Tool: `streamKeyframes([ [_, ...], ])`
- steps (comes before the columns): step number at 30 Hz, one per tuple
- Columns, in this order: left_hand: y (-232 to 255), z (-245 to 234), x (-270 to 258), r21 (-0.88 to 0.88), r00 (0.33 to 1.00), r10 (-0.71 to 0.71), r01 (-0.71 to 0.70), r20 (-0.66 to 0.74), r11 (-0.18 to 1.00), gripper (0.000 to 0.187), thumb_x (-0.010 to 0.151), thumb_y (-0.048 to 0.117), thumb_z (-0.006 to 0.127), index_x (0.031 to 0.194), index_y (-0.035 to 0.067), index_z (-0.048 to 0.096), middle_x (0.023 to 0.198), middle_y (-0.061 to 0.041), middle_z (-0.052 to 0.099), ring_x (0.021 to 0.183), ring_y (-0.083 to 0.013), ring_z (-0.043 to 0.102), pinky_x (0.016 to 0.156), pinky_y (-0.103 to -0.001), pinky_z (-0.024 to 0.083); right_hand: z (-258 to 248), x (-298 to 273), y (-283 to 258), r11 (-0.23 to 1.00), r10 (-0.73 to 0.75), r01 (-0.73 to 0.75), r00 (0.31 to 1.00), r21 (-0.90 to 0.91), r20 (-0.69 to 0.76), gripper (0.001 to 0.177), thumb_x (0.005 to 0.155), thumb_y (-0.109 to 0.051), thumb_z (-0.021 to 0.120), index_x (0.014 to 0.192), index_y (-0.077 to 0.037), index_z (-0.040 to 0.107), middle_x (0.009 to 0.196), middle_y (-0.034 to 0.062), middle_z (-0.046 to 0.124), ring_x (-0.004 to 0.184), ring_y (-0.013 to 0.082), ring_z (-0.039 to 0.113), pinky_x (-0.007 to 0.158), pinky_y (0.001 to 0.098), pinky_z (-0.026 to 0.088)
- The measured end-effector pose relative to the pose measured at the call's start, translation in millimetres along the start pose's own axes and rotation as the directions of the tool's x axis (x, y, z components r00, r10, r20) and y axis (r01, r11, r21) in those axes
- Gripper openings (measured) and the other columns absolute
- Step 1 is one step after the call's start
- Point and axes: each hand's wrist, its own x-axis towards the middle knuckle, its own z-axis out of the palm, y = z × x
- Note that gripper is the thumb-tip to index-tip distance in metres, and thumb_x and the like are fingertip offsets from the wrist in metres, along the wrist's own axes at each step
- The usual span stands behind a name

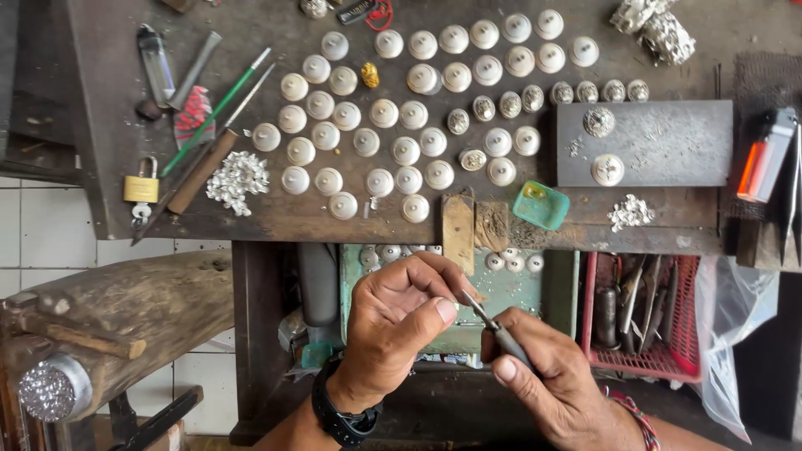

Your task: Attaching small silver jump rings to white circular jewelry components using pliers.

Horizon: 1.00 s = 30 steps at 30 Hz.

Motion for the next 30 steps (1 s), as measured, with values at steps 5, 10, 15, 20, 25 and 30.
streamKeyframes([
  [5,0,0,2,-0.102,0.999,0.003,-0.006,-0.033,0.995,0.006,0.076,0.006,0.056,0.070,0.005,0.053,0.081,-0.010,0.057,0.071,-0.0230,0.060,0.073,-0.036,0.048,3,0,6,1.000,-0.009,0.009,0.999,-0.008,0.042,0.037,0.090,-0.034,0.037,0.080,-0.003,0.055,0.074,0.0027,0.050,0.064,0.0127,0.049,0.058,0.0232,0.041],
  [10,0,-1,1,-0.114,0.999,-0.018,0.013,-0.038,0.993,0.006,0.076,0.006,0.056,0.071,0.006,0.053,0.080,-0.010,0.058,0.070,-0.0226,0.060,0.074,-0.036,0.048,4,1,5,1.000,-0.019,0.019,0.999,0.016,0.034,0.035,0.090,-0.031,0.039,0.080,-0.002,0.056,0.075,0.0036,0.049,0.064,0.0135,0.048,0.057,0.0240,0.042],
  [15,0,-1,1,-0.080,0.999,-0.013,0.010,-0.039,0.997,0.007,0.076,0.008,0.057,0.070,0.007,0.053,0.080,-0.009,0.058,0.070,-0.0197,0.060,0.072,-0.034,0.047,4,2,4,0.999,-0.045,0.044,0.998,0.010,0.035,0.033,0.090,-0.029,0.039,0.078,-0.002,0.054,0.073,0.0038,0.048,0.063,0.0137,0.046,0.057,0.0240,0.041],
  [20,0,-1,1,-0.064,0.999,-0.019,0.016,-0.045,0.998,0.007,0.076,0.008,0.056,0.070,0.007,0.053,0.080,-0.009,0.058,0.070,-0.0205,0.060,0.073,-0.035,0.048,5,3,6,0.997,-0.083,0.083,0.996,-0.001,0.023,0.031,0.090,-0.027,0.040,0.078,-0.002,0.053,0.072,0.0041,0.048,0.063,0.0146,0.047,0.058,0.0245,0.041],
  [25,0,-1,2,-0.062,0.999,-0.017,0.014,-0.052,0.998,0.007,0.075,0.007,0.056,0.070,0.007,0.053,0.080,-0.009,0.059,0.070,-0.0200,0.060,0.071,-0.034,0.047,4,2,10,0.998,-0.064,0.064,0.998,-0.017,0.022,0.032,0.090,-0.029,0.040,0.072,-0.004,0.052,0.070,0.0033,0.046,0.060,0.0142,0.044,0.056,0.0243,0.039],
  [30,-2,-1,2,-0.067,0.998,-0.006,0.002,-0.063,0.998,0.007,0.075,0.006,0.057,0.069,0.006,0.052,0.078,-0.010,0.058,0.069,-0.0200,0.059,0.070,-0.033,0.047,4,-1,13,0.995,-0.076,0.078,0.997,-0.061,0.031,0.032,0.090,-0.028,0.039,0.073,-0.004,0.050,0.068,0.0034,0.045,0.058,0.0145,0.043,0.054,0.0245,0.038],
])
